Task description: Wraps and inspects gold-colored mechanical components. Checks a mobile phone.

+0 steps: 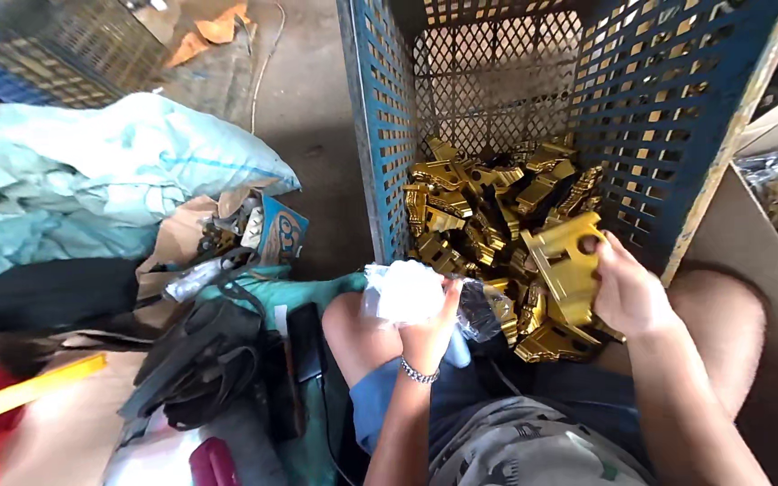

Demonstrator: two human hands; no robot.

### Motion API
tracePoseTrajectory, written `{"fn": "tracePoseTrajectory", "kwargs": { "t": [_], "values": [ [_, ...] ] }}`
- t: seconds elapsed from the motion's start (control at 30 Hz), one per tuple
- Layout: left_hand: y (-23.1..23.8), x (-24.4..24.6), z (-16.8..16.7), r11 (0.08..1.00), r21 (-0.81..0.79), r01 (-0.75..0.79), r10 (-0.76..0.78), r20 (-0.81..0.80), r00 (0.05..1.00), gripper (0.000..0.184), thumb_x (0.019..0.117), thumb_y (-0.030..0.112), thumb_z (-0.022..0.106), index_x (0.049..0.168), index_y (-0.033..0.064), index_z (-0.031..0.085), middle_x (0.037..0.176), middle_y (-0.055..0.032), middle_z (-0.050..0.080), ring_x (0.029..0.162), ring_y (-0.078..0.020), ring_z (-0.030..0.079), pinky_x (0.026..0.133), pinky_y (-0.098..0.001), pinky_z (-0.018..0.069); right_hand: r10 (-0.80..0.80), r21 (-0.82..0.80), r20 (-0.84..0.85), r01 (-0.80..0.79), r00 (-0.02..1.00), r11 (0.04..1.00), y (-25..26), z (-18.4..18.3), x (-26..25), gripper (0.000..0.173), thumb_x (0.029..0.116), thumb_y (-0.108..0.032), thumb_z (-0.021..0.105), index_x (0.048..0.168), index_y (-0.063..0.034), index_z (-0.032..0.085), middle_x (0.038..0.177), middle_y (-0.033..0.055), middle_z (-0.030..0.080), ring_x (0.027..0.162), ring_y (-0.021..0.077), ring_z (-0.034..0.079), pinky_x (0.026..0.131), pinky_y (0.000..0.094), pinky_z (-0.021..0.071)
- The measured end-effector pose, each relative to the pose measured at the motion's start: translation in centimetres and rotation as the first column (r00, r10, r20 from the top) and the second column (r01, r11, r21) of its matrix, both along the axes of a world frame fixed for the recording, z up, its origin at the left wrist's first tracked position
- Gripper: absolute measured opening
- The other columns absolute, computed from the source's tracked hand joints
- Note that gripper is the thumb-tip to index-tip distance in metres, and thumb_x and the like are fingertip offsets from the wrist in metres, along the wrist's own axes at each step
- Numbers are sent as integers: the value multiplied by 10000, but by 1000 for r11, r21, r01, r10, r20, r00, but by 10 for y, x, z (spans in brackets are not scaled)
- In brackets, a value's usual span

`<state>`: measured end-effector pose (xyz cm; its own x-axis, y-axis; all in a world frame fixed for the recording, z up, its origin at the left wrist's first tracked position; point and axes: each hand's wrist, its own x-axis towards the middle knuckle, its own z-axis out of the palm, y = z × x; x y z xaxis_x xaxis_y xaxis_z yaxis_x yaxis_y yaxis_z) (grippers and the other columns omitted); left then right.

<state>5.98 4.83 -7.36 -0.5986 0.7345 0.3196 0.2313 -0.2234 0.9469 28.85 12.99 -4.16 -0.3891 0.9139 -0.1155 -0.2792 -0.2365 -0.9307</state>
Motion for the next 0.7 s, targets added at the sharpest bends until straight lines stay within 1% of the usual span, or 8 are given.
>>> {"fn": "tracePoseTrajectory", "kwargs": {
  "t": [0.1, 0.2, 0.27, 0.33, 0.4, 0.53, 0.63, 0.7],
  "values": [
    [1, 14, 9, 997, -23, 77, -75, 90, 993, 286, 750, 19, 824, 968, -61, 656, 855, -15, 707, 829, -35, 684, 819, -209, 585, 316, -7, 64, -316, 947, 949, -28, 21, -11, 515, 925, -120, 687, 1325, -147, 363, 1077, 41, 721, 769, 190, 748, 597, 334, 647],
    [-5, 27, 31, 978, -65, 200, -162, 376, 912, 235, 797, -48, 759, 998, -48, 637, 869, -24, 706, 805, -60, 676, 775, -222, 580, 37, 292, 450, -186, 892, 938, -33, 6, -43, 444, 931, -153, 689, 1273, 12, 459, 1079, 43, 650, 937, 53, 678, 820, 227, 590],
    [-7, 24, 38, 971, -20, 237, -206, 425, 881, 153, 845, -61, 707, 983, -27, 650, 859, -24, 711, 778, -62, 666, 750, -225, 570, -274, 638, 595, -237, 756, 733, -34, -20, -61, 331, 883, -114, 709, 1130, 89, 622, 1108, 221, 682, 935, 292, 716, 782, 449, 614],
    [-13, 17, 35, 963, -37, 266, -244, 291, 925, 173, 848, -35, 713, 1010, -49, 654, 896, -36, 722, 845, -68, 691, 820, -246, 586, -212, 585, 749, -476, 628, 657, -43, -26, -69, 301, 911, -123, 673, 1144, 60, 622, 1192, 312, 644, 840, 436, 718, 680, 572, 595],
    [-16, 12, 23, 956, -94, 277, -274, 41, 961, 296, 834, 28, 770, 1060, -114, 642, 954, -81, 727, 915, -67, 699, 889, -252, 584, -82, 436, 832, -554, 549, 709, -40, -24, -76, 413, 957, -177, 624, 1261, 87, 533, 1255, 316, 611, 879, 437, 716, 730, 570, 587],
    [-6, 7, 8, 990, -129, 56, -118, -543, 831, 404, 818, 253, 785, 972, -112, 711, 933, -203, 739, 915, -234, 730, 866, -380, 580, 249, 114, 640, -411, 727, 904, -17, -14, -83, 769, 871, -138, 747, 1490, 46, 328, 1398, 238, 543, 1270, 268, 577, 1062, 388, 480],
    [5, 0, 1, 994, -12, -110, 98, -356, 929, 425, 794, 189, 830, 1011, -139, 668, 944, -171, 718, 917, -148, 701, 899, -292, 569, 241, -21, 324, -248, 915, 969, -19, -11, -75, 606, 881, -188, 753, 1397, 14, 507, 1300, 131, 619, 1151, 132, 624, 969, 282, 533],
    [-3, 15, 11, 999, -41, -10, 1, -220, 975, 337, 816, 137, 815, 1002, -106, 673, 927, -109, 723, 901, -73, 695, 888, -239, 573, 70, 54, 256, -86, 964, 995, -23, -15, -76, 491, 882, -189, 742, 1284, 24, 558, 1136, 82, 654, 1019, 85, 650, 889, 244, 556]
  ]
}}
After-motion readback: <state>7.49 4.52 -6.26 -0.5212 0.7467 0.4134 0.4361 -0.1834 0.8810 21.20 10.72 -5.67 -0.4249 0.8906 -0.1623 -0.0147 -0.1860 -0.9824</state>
